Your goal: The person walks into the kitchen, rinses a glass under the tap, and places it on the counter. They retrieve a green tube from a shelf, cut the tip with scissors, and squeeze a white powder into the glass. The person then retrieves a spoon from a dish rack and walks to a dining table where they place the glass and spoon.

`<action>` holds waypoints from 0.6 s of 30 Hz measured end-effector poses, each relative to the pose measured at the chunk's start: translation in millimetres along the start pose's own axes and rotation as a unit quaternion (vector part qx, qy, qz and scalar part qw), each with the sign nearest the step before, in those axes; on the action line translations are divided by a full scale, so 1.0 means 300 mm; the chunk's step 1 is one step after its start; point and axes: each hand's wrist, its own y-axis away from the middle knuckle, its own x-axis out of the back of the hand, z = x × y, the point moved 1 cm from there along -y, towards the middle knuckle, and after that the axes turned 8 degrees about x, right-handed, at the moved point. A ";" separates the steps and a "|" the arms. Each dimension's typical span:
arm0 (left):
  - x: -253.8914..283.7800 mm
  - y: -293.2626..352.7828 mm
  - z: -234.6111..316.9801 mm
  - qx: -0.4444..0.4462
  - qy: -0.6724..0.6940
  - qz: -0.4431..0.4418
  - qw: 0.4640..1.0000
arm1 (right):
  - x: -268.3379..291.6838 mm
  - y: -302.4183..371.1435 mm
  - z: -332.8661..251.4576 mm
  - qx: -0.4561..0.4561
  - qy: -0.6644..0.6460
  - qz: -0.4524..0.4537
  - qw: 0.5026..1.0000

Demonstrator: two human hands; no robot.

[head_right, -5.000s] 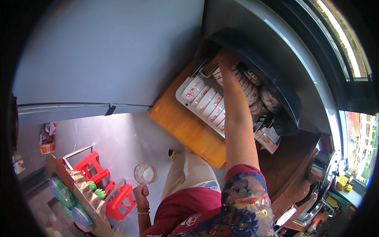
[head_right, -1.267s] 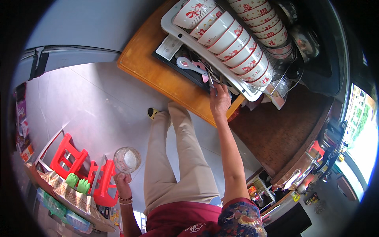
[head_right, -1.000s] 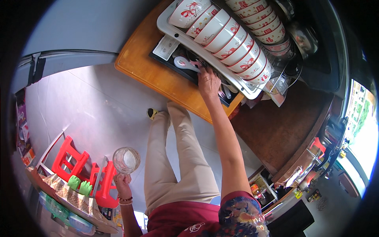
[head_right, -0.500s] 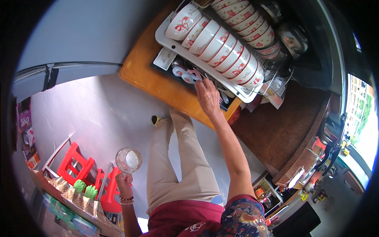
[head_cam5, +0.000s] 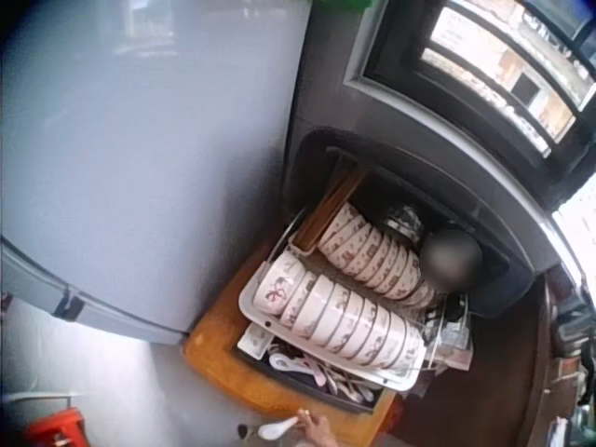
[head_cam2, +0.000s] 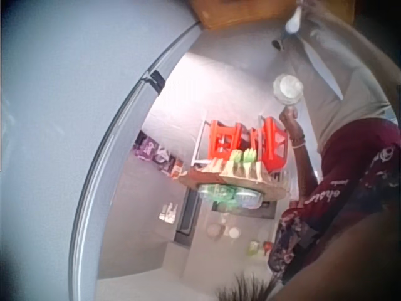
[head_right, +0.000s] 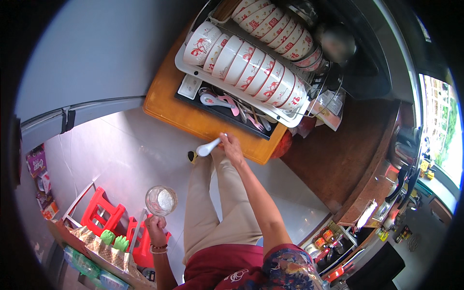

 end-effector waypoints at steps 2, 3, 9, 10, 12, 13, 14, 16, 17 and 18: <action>-0.009 0.001 -0.004 0.009 -0.004 -0.003 1.000 | -0.045 -0.069 0.022 0.023 0.030 -0.014 0.999; -0.012 0.003 -0.006 0.014 -0.005 -0.003 1.000 | -0.051 -0.101 0.021 0.064 0.080 -0.010 0.995; -0.038 -0.008 -0.011 0.041 0.009 0.017 0.999 | -0.074 -0.146 0.020 0.158 0.171 0.009 0.973; -0.041 -0.015 -0.010 0.040 0.013 0.017 0.999 | -0.075 -0.140 0.004 0.164 0.182 0.009 0.969; -0.045 -0.021 -0.009 0.039 0.020 0.016 0.999 | -0.071 -0.123 -0.045 0.175 0.206 0.009 0.963; -0.053 -0.022 -0.002 0.040 0.018 0.016 0.999 | -0.065 -0.126 -0.054 0.183 0.205 0.013 0.961; -0.060 -0.021 0.012 0.040 0.017 0.015 0.999 | -0.061 -0.132 -0.062 0.192 0.204 0.016 0.960; -0.069 -0.022 0.015 0.044 0.018 0.015 0.999 | -0.041 -0.168 -0.050 0.195 0.199 0.019 0.960; -0.070 -0.026 0.012 0.045 0.019 0.013 0.999 | -0.022 -0.204 -0.030 0.190 0.194 0.021 0.962; -0.072 -0.028 0.011 0.046 0.020 0.011 0.999 | -0.003 -0.239 -0.011 0.185 0.190 0.022 0.964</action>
